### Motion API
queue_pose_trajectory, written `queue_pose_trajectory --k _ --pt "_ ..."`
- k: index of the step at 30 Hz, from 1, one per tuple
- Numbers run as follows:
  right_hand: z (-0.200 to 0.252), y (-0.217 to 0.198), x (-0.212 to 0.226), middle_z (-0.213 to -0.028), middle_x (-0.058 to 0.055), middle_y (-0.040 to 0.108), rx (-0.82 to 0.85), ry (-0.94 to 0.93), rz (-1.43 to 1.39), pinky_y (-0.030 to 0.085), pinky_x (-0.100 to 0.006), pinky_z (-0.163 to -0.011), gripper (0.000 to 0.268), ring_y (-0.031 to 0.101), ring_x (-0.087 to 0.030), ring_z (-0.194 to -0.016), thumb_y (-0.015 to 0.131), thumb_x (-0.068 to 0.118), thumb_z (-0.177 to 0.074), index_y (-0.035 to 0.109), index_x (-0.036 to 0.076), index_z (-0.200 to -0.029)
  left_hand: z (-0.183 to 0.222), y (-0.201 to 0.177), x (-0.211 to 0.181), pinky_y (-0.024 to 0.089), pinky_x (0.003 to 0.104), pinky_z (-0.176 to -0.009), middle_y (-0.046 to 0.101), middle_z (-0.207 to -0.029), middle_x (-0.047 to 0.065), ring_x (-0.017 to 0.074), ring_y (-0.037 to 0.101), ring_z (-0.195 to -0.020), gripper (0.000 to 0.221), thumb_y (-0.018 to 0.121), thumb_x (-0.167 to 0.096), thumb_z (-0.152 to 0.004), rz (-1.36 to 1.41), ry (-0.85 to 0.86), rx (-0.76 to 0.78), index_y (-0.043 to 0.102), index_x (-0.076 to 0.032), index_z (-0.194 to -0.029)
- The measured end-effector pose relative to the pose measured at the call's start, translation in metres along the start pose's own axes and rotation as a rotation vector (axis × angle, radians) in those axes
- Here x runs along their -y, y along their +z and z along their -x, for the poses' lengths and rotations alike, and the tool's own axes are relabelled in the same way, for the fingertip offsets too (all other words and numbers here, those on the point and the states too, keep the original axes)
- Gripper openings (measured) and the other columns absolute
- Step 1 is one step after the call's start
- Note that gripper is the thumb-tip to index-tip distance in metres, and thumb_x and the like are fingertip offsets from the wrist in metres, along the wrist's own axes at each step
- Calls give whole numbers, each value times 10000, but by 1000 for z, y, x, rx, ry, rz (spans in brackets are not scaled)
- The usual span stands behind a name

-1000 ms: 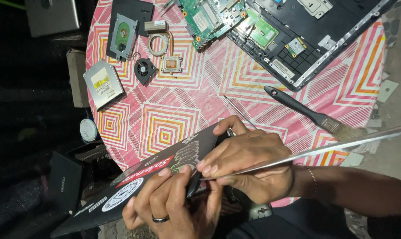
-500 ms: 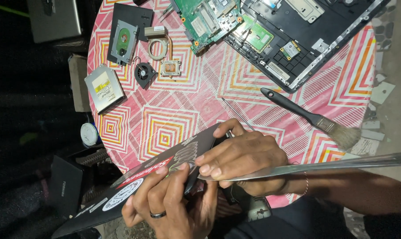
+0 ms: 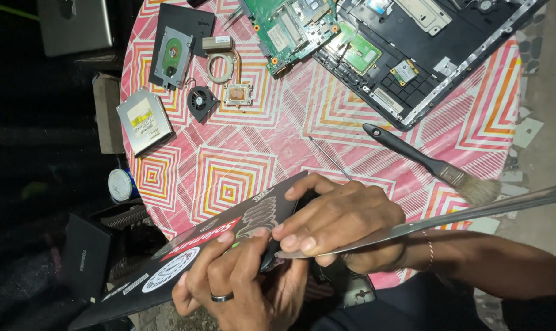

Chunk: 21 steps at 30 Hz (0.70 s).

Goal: Disassembling a laptop by prying open the casing and bezel using a metal tool and hands.

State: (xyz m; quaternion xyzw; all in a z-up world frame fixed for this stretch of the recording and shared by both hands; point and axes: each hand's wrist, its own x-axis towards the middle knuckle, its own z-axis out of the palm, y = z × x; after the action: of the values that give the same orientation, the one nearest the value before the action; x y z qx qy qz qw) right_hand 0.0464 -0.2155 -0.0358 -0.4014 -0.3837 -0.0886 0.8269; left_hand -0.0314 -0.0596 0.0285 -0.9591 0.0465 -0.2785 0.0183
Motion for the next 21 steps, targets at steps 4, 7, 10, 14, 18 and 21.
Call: queue_pose_trajectory --k 4,7,10,14,18,21 --pt "-4 4 2 -1019 -138 790 -47 26 65 484 -501 -1091 167 841 -329 -992 586 238 -1052 665 90 -1053 0 1 0 240 470 -1027 585 -923 -90 155 622 -1067 327 701 -496 -857 -9 6 -16 649 -231 -1043" --pt "-4 4 1 -1017 -142 790 -46 19 65 480 -503 -1093 181 842 -333 -989 586 245 -1051 667 83 -1054 -3 1 -4 253 475 -1027 593 -888 -80 165 638 -1040 301 693 -478 -873 -3 -2 -42 653 -225 -1031" --pt "-5 2 1 -1007 -122 793 -32 -1 109 491 -496 -1081 139 852 -320 -970 610 213 -1029 668 89 -1055 -6 2 -7 266 473 -1024 601 -852 -73 180 659 -999 253 674 -435 -899 5 -9 -84 652 -211 -1014" --pt "-15 -2 7 -1003 -70 793 31 -49 223 520 -478 -1040 85 868 -275 -940 698 132 -963 669 88 -1030 -10 2 -13 286 478 -1031 619 -877 -72 200 665 -942 236 673 -399 -909 59 -23 -135 683 -172 -975" --pt "-20 -2 10 -1027 -62 793 74 -48 261 517 -492 -1054 86 867 -266 -966 683 136 -975 664 94 -1048 -21 3 -19 288 450 -986 633 -813 -61 196 672 -893 191 625 -341 -920 60 -23 -191 682 -159 -929" --pt "-17 4 6 -970 -65 790 16 -92 255 528 -475 -989 45 865 -254 -896 650 122 -986 667 89 -1010 -24 2 -21 284 417 -976 637 -769 -50 204 679 -869 177 578 -293 -935 36 0 -214 683 -159 -887"
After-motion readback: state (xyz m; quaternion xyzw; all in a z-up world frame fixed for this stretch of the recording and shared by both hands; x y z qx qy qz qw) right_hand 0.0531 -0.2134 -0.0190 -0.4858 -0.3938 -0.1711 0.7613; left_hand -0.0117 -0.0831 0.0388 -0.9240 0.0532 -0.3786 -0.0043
